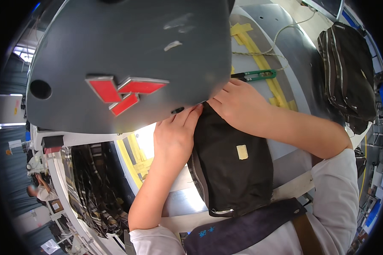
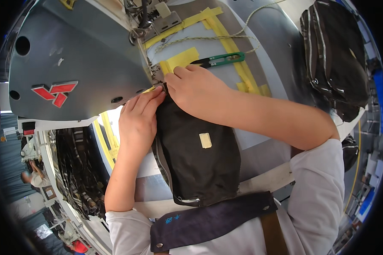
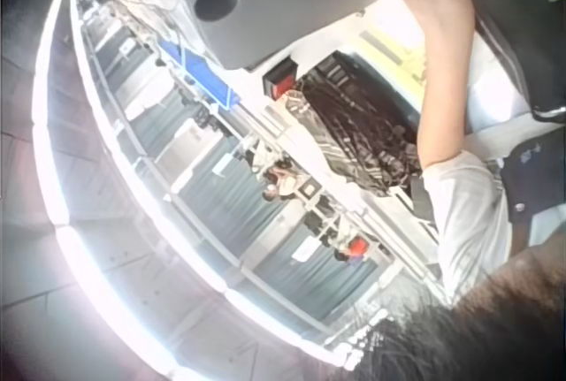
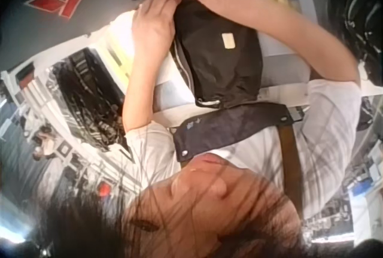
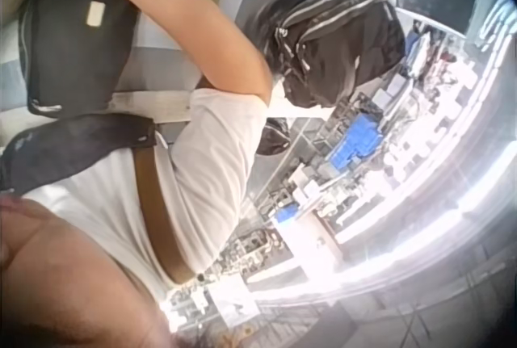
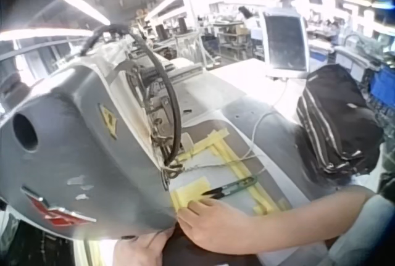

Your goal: The person operates an industrial sewing machine to stitch the edges of dark-colored fabric bags. They repeatedly align the bag edges under the needle, guide the fabric through the machine, and then remove the finished items to place them in a stack. The process involves handling multiple bags one at a time.

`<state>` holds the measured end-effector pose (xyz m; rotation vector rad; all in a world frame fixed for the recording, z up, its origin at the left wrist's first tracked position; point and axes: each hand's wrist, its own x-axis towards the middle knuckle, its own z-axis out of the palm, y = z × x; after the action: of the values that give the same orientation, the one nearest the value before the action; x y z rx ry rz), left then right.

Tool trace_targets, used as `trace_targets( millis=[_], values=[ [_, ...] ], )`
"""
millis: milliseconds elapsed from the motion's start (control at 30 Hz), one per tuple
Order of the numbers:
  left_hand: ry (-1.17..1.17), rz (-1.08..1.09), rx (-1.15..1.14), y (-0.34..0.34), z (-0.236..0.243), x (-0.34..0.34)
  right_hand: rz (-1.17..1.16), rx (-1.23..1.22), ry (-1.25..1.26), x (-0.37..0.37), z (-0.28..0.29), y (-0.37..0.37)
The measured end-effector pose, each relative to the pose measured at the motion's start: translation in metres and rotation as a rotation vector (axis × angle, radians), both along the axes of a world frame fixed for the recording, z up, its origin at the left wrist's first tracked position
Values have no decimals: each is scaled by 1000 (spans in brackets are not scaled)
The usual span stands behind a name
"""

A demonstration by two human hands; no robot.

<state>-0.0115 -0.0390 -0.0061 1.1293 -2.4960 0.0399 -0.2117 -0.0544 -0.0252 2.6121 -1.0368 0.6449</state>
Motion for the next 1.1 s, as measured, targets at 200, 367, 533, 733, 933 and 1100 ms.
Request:
trace_targets(
  millis=[200,367,533,733,933,1100],
  values=[
    [23,-11,-14,-1,-1,0,-11,-15,83,-1,5,3],
    [49,4,7,0,-4,1,14,10,114,-1,6,2],
    [100,-2,55,-1,-8,4,25,-1,99,-1,6,2],
    [58,-35,-12,-2,-8,1,7,44,114,0,7,4],
    [84,-31,20,-2,-5,2,10,-8,26,0,3,3],
    [82,-28,10,-2,-5,2,27,12,18,0,3,2]
  ],
)
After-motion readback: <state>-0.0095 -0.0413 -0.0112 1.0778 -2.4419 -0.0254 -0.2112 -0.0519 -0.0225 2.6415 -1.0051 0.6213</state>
